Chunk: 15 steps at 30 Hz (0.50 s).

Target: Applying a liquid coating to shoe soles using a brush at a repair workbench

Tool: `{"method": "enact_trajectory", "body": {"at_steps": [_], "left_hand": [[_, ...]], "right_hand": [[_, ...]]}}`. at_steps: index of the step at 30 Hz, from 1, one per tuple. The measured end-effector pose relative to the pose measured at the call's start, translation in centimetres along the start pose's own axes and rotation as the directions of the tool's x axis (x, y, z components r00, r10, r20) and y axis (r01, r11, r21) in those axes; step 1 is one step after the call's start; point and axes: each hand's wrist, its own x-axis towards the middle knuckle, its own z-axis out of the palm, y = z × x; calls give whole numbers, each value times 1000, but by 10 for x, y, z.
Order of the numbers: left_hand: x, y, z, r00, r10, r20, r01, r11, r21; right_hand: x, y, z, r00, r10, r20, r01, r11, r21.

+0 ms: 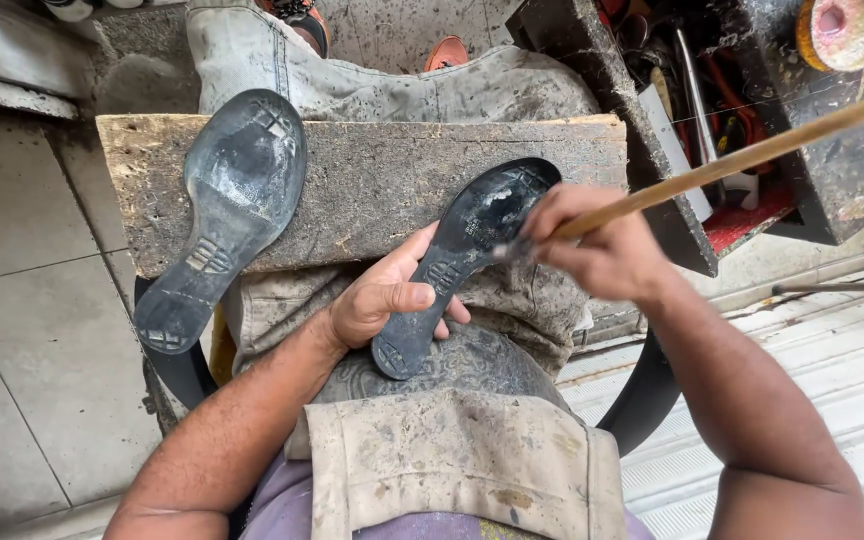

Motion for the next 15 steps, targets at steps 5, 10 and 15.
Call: {"method": "enact_trajectory", "body": {"at_steps": [5, 10, 15], "left_hand": [[-1, 1, 0, 1000, 4, -6, -4, 997, 78], [0, -1, -2, 1000, 5, -15, -3, 994, 113], [2, 6, 7, 1000, 24, -15, -23, 996, 81]], "right_hand": [[0, -3, -11, 1000, -12, 1, 12, 992, -123], [0, -3, -8, 998, -31, 60, 42, 980, -193], [-4, -2, 1, 994, -99, 38, 105, 976, -189]]}}
